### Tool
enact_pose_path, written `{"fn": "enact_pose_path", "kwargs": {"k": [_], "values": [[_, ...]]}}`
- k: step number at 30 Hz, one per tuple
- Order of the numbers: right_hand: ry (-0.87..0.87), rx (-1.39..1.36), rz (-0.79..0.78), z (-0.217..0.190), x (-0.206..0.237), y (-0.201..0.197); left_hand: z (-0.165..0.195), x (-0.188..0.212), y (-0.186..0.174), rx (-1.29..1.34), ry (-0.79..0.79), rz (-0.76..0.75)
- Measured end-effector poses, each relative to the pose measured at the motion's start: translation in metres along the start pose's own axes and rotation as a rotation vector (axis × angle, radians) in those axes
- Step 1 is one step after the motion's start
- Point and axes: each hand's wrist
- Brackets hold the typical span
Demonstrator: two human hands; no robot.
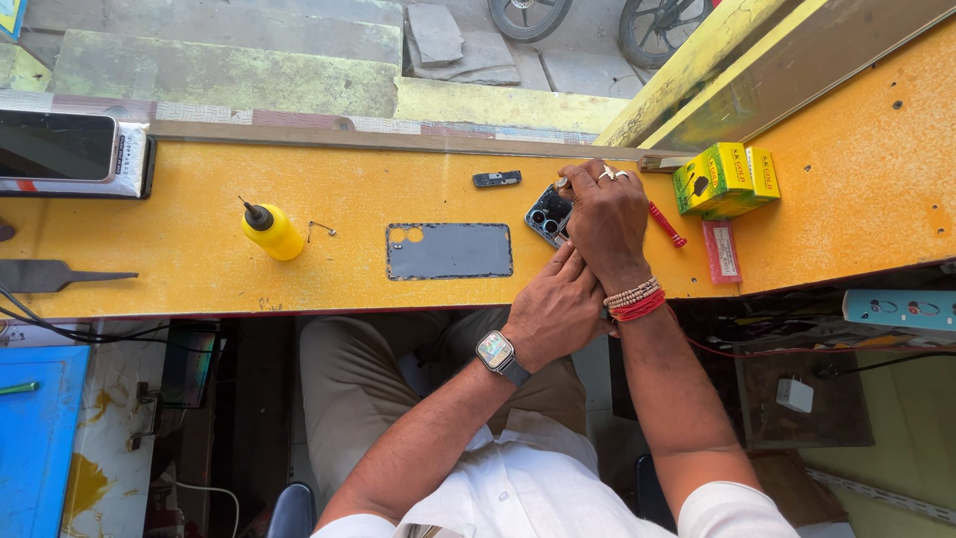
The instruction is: The person repairs a disassembled smartphone at a counter, using a red screwdriver to work on the phone's internals, handling a small camera lens component, briefly checking it under a microscope, and pressing components back into the phone body.
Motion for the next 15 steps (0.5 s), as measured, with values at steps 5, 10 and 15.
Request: {"fn": "enact_pose_path", "kwargs": {"k": [5, 10, 15], "values": [[-0.013, -0.003, 0.017, 0.0007, -0.0021, -0.0001, -0.0007, 0.0005, 0.0001, 0.018, -0.004, 0.008], [0.007, 0.012, 0.010, 0.0008, -0.0026, -0.0008, -0.0003, -0.0003, 0.0002, 0.011, -0.003, -0.001], [0.010, 0.028, 0.019, 0.0001, -0.0046, -0.0001, -0.0012, -0.0002, 0.0007, 0.006, -0.009, -0.037]]}}
Point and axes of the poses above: each hand's wrist, its own x-axis away from the middle knuckle, its own y-axis out of the palm, z = x × y, and after that the axes turned 6 degrees about y, right-handed
